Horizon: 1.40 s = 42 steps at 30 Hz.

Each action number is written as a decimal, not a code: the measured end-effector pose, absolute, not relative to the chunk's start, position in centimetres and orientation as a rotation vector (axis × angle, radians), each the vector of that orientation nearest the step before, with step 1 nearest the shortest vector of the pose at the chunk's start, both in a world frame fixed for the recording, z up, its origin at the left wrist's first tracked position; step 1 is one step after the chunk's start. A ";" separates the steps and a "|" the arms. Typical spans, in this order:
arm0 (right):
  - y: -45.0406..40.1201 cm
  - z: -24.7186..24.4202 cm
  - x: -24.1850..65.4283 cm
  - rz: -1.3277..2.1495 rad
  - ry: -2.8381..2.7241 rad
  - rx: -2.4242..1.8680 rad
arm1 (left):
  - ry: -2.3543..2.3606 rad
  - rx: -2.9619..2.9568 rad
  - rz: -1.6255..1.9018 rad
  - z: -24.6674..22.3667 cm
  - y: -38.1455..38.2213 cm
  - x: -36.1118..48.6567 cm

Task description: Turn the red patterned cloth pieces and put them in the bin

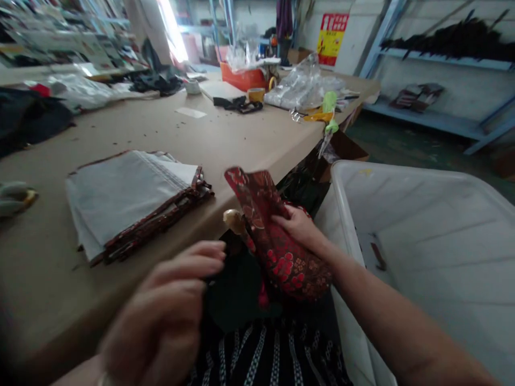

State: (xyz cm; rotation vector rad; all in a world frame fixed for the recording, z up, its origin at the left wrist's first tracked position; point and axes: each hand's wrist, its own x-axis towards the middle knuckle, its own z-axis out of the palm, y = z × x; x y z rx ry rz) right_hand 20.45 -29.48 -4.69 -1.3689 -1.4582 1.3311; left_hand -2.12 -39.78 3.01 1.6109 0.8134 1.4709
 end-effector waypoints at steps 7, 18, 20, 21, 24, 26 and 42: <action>-28.5 -18.8 20.7 0.796 -1.781 -2.067 | 1.137 2.154 0.375 -15.0 -36.2 4.8; -26.0 -27.0 22.7 0.873 -1.558 -2.411 | 1.238 2.180 -0.430 -26.7 -33.1 7.3; -26.2 -26.8 21.8 0.911 -1.570 -2.360 | 1.237 2.237 -0.399 -27.5 -32.9 7.2; -26.4 -26.6 21.4 0.922 -1.573 -2.331 | 1.224 2.261 -0.365 -28.1 -32.7 7.0; -27.3 -25.4 20.2 0.968 -1.543 -2.255 | 1.112 2.277 -0.190 -29.5 -32.2 6.2; -28.0 -24.3 19.8 1.043 -1.489 -2.210 | 1.019 2.240 -0.060 -29.8 -32.0 5.6; -42.8 -1.6 46.6 0.580 -0.707 -1.214 | 1.180 2.123 0.643 -14.8 -38.0 1.0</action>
